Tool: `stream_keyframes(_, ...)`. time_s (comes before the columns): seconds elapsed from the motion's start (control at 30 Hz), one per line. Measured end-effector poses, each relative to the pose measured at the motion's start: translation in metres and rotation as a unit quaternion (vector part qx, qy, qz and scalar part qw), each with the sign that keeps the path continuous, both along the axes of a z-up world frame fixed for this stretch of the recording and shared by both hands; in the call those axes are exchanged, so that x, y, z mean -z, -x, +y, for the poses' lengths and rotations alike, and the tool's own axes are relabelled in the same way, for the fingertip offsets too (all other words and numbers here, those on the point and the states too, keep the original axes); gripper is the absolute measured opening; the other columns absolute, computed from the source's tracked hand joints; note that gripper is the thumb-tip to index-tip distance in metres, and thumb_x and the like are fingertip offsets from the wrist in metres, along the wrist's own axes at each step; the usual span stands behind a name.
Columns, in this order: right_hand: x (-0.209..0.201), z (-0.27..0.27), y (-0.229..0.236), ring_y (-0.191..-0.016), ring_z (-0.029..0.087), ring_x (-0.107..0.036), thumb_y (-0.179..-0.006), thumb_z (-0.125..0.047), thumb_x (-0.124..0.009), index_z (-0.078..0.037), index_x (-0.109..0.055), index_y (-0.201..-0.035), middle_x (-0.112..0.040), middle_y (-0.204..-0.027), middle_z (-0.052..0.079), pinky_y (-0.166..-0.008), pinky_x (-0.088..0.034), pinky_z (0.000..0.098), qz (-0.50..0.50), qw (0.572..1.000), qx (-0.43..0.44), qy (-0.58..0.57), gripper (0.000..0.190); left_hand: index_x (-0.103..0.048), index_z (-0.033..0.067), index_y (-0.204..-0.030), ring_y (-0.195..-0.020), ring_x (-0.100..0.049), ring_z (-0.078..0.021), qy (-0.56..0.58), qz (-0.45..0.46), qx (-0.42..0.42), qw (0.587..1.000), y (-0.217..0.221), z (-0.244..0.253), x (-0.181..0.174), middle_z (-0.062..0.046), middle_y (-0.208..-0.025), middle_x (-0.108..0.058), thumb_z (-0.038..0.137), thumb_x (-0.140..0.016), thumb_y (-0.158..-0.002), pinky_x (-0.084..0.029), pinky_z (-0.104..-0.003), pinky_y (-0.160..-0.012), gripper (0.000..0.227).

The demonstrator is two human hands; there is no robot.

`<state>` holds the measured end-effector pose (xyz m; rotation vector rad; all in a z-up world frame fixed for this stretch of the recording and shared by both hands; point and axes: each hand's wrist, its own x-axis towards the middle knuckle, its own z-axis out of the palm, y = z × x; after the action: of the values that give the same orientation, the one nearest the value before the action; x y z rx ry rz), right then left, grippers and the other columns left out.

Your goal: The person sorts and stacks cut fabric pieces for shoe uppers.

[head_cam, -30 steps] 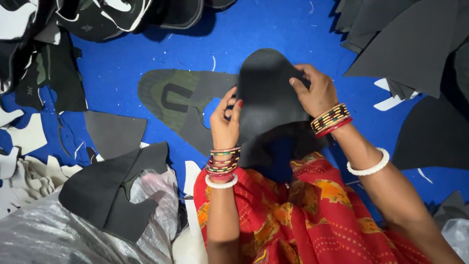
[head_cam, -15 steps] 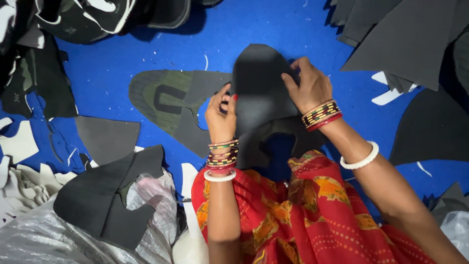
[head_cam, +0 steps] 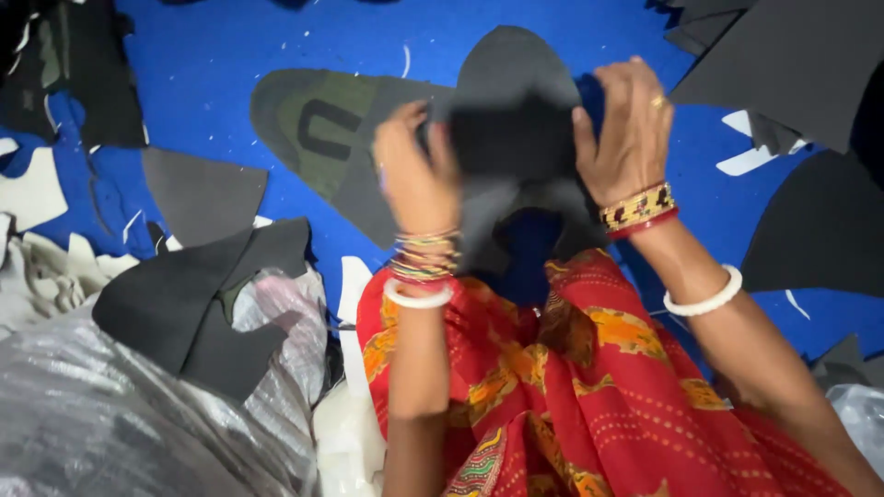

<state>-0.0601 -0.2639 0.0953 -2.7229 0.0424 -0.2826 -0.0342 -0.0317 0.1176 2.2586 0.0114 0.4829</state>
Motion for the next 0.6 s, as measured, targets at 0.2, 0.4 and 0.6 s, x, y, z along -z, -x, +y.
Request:
stream_keyframes(0.2, 0.095, 0.02, -0.001, -0.161, 0.034, -0.015, -0.108, -0.042, -0.051, -0.007, -0.034, -0.168, -0.022, -0.176, 0.013, -0.129, -0.013, 0.0519, 0.012, 0.96, -0.166, 0.227, 0.071, -0.039, 0.0088, -0.157, -0.159, -0.029, -0.0348, 0.037, -0.007, 0.329, 0.944, 0.045, -0.106, 0.035, -0.017, -0.166, -0.036, 0.039, -0.071, -0.094, -0.027, -0.051, -0.132, 0.077)
stream_keyframes(0.4, 0.071, 0.037, 0.003, -0.162, 0.032, -0.006, -0.107, -0.039, -0.037, -0.002, -0.023, -0.167, -0.012, -0.175, 0.016, -0.13, -0.005, 0.0488, 0.039, 0.92, -0.099, 0.377, 0.072, -0.025, 0.0163, -0.164, -0.164, -0.013, -0.0341, -0.056, 0.028, 0.315, 0.947, 0.026, -0.064, 0.072, -0.013, -0.173, -0.019, 0.06, -0.063, -0.091, -0.018, -0.051, -0.133, 0.094)
stream_keyframes(0.6, 0.04, 0.034, 0.006, -0.163, 0.03, -0.013, -0.108, -0.027, -0.037, -0.001, -0.022, -0.167, -0.017, -0.176, 0.016, -0.131, -0.012, 0.0499, 0.096, 0.985, -0.145, 0.012, 0.066, -0.022, 0.0106, -0.164, -0.162, -0.014, -0.0356, -0.141, 0.077, 0.224, 0.961, 0.038, -0.035, 0.066, -0.011, -0.173, -0.019, 0.071, -0.053, -0.095, -0.021, -0.054, -0.13, 0.097)
